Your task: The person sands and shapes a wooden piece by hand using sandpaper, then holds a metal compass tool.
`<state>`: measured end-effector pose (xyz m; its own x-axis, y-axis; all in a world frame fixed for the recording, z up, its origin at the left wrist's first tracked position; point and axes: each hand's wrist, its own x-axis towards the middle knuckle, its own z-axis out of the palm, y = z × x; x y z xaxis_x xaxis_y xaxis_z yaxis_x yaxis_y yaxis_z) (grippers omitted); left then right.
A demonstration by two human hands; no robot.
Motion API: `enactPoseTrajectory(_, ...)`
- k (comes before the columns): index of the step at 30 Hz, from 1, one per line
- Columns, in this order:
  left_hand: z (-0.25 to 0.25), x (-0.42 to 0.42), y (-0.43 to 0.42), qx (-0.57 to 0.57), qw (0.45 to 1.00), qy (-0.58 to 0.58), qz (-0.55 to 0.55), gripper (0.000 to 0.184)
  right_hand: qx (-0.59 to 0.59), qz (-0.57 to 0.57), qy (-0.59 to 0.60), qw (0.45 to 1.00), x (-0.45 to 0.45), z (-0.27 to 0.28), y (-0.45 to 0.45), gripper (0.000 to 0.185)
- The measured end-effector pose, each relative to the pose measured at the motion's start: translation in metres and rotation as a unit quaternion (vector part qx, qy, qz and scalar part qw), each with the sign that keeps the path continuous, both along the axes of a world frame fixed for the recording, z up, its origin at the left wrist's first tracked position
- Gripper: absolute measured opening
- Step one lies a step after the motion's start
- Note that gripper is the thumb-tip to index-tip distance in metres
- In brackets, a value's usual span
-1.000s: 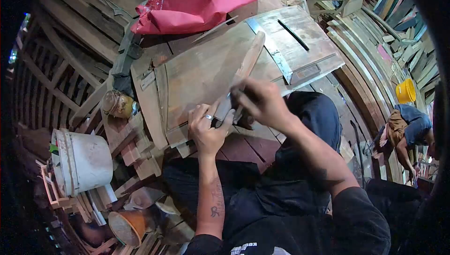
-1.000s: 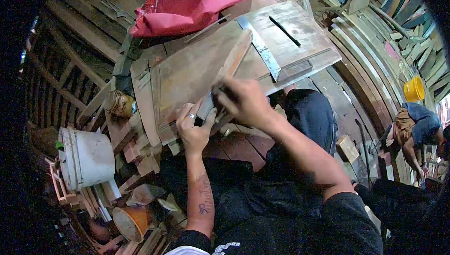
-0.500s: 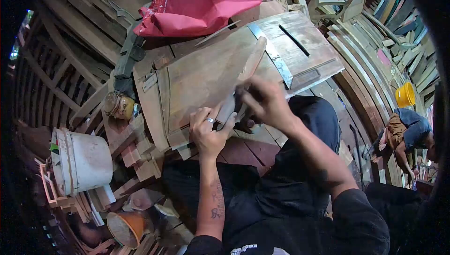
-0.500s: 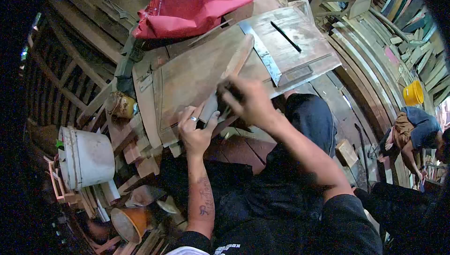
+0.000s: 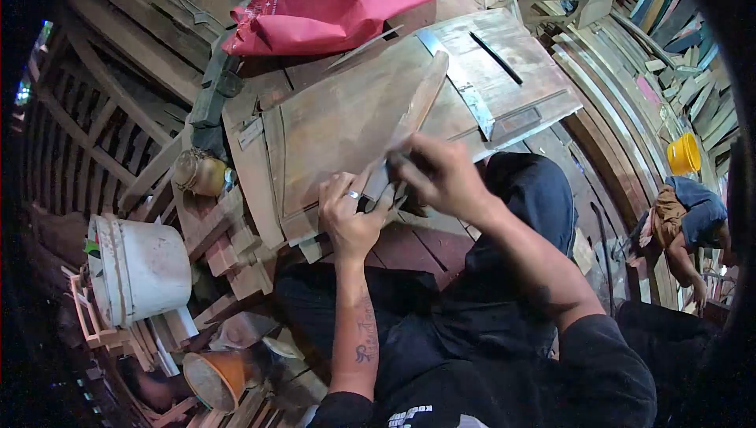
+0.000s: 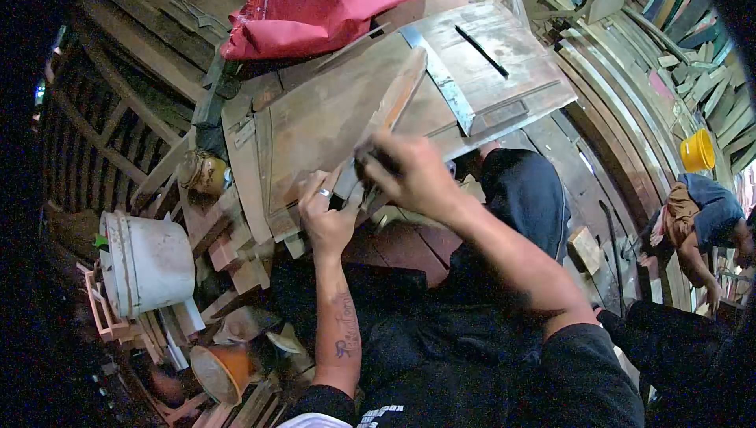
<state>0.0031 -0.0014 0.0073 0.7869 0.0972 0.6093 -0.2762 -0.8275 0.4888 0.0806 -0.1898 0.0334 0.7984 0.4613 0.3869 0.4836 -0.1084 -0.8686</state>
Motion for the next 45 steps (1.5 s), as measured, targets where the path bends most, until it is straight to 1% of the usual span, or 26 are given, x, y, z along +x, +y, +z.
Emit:
enactPoseTrajectory(1, 0.007, -0.001, -0.005, 0.001, 1.0, 0.004, 0.02, 0.039, -0.009, -0.048, -0.018, 0.999, 0.009, 0.004, -0.003, 0.016)
enactPoseTrajectory(2, 0.008, -0.002, -0.004, 0.002, 1.0, 0.001, 0.023, 0.039, 0.022, -0.073, 0.063, 0.995, 0.016, 0.008, -0.004, 0.016)
enactPoseTrajectory(4, 0.007, -0.002, -0.004, 0.004, 1.0, 0.005, 0.008, 0.039, 0.029, -0.104, -0.006, 0.994, 0.021, 0.006, -0.003, 0.016)
enactPoseTrajectory(6, 0.005, 0.0, -0.003, -0.003, 1.0, -0.003, 0.012, 0.038, 0.002, -0.04, -0.077, 0.996, 0.008, 0.003, -0.002, 0.018)
enactPoseTrajectory(8, 0.005, -0.003, -0.001, 0.009, 1.0, 0.012, 0.0, 0.038, -0.005, 0.016, -0.08, 0.997, -0.006, -0.001, 0.004, 0.021)
enactPoseTrajectory(11, 0.002, -0.002, -0.001, 0.007, 1.0, 0.009, 0.005, 0.037, 0.024, -0.045, -0.078, 0.996, 0.011, 0.002, 0.0, 0.018)
enactPoseTrajectory(12, 0.004, -0.001, -0.003, 0.006, 1.0, -0.002, 0.014, 0.037, 0.035, -0.082, -0.027, 0.996, 0.018, 0.0, -0.001, 0.017)
enactPoseTrajectory(14, 0.006, -0.001, -0.004, -0.001, 1.0, -0.009, 0.009, 0.037, -0.008, -0.101, -0.067, 0.993, 0.025, -0.001, -0.007, 0.017)
enactPoseTrajectory(17, 0.004, -0.002, -0.001, 0.006, 1.0, 0.009, 0.002, 0.039, 0.019, 0.015, -0.041, 0.999, -0.001, 0.001, -0.001, 0.019)
enactPoseTrajectory(18, 0.005, -0.002, -0.003, 0.006, 1.0, 0.014, 0.0, 0.039, -0.014, 0.037, -0.062, 0.997, -0.005, 0.008, -0.002, 0.019)
enactPoseTrajectory(20, 0.009, -0.003, -0.003, 0.009, 1.0, 0.017, 0.006, 0.039, -0.025, 0.044, 0.002, 0.999, 0.002, 0.011, -0.007, 0.018)
enactPoseTrajectory(21, 0.007, -0.002, -0.004, 0.004, 1.0, 0.006, 0.011, 0.039, 0.021, -0.006, 0.008, 1.0, 0.011, 0.006, -0.005, 0.016)
enactPoseTrajectory(24, 0.006, -0.002, -0.004, 0.003, 1.0, 0.007, 0.013, 0.041, 0.007, -0.091, 0.036, 0.995, 0.024, 0.009, -0.009, 0.014)
enactPoseTrajectory(26, 0.004, 0.0, -0.005, 0.005, 1.0, -0.004, 0.027, 0.04, 0.03, -0.015, -0.041, 0.999, 0.014, -0.001, -0.006, 0.017)
enactPoseTrajectory(27, 0.006, -0.001, -0.003, 0.008, 1.0, 0.003, 0.017, 0.039, 0.002, 0.022, 0.011, 1.0, 0.001, 0.007, -0.004, 0.02)
enactPoseTrajectory(28, 0.006, -0.002, -0.002, 0.013, 1.0, 0.011, 0.007, 0.039, -0.021, 0.029, -0.045, 0.998, -0.005, 0.01, -0.004, 0.022)
enactPoseTrajectory(30, 0.002, -0.003, 0.0, 0.005, 1.0, 0.017, 0.001, 0.04, -0.044, 0.018, -0.066, 0.997, 0.001, 0.003, -0.006, 0.022)
enactPoseTrajectory(31, 0.003, -0.002, -0.002, 0.004, 1.0, 0.01, 0.007, 0.04, 0.005, 0.009, 0.034, 0.999, 0.007, 0.002, -0.005, 0.022)
enactPoseTrajectory(34, 0.007, -0.002, -0.004, -0.004, 1.0, -0.001, 0.012, 0.039, 0.005, -0.098, 0.04, 0.994, 0.025, 0.003, -0.011, 0.021)
enactPoseTrajectory(35, 0.007, -0.001, -0.005, 0.0, 1.0, -0.002, 0.015, 0.039, 0.022, -0.092, -0.077, 0.993, 0.028, -0.006, -0.009, 0.021)
enactPoseTrajectory(36, 0.006, -0.001, -0.005, 0.003, 1.0, -0.001, 0.018, 0.039, 0.031, -0.048, -0.017, 0.998, 0.014, 0.004, -0.006, 0.021)
enactPoseTrajectory(38, 0.004, -0.001, -0.003, -0.004, 1.0, 0.007, 0.009, 0.04, 0.017, 0.024, -0.064, 0.998, -0.003, -0.001, -0.001, 0.021)
enactPoseTrajectory(40, 0.004, -0.002, -0.001, 0.002, 1.0, 0.008, 0.0, 0.04, -0.004, 0.032, -0.062, 0.998, -0.008, 0.005, 0.0, 0.019)
enactPoseTrajectory(43, 0.001, -0.002, -0.002, 0.005, 1.0, -0.002, 0.008, 0.041, 0.028, -0.074, -0.005, 0.997, 0.018, 0.002, -0.003, 0.017)
enactPoseTrajectory(44, 0.003, -0.001, -0.003, -0.004, 1.0, -0.006, 0.011, 0.041, 0.002, -0.101, 0.03, 0.994, 0.023, 0.005, -0.009, 0.017)
enactPoseTrajectory(45, 0.006, -0.001, -0.005, -0.006, 1.0, 0.01, 0.014, 0.041, 0.017, -0.079, 0.003, 0.997, 0.022, 0.005, -0.007, 0.017)
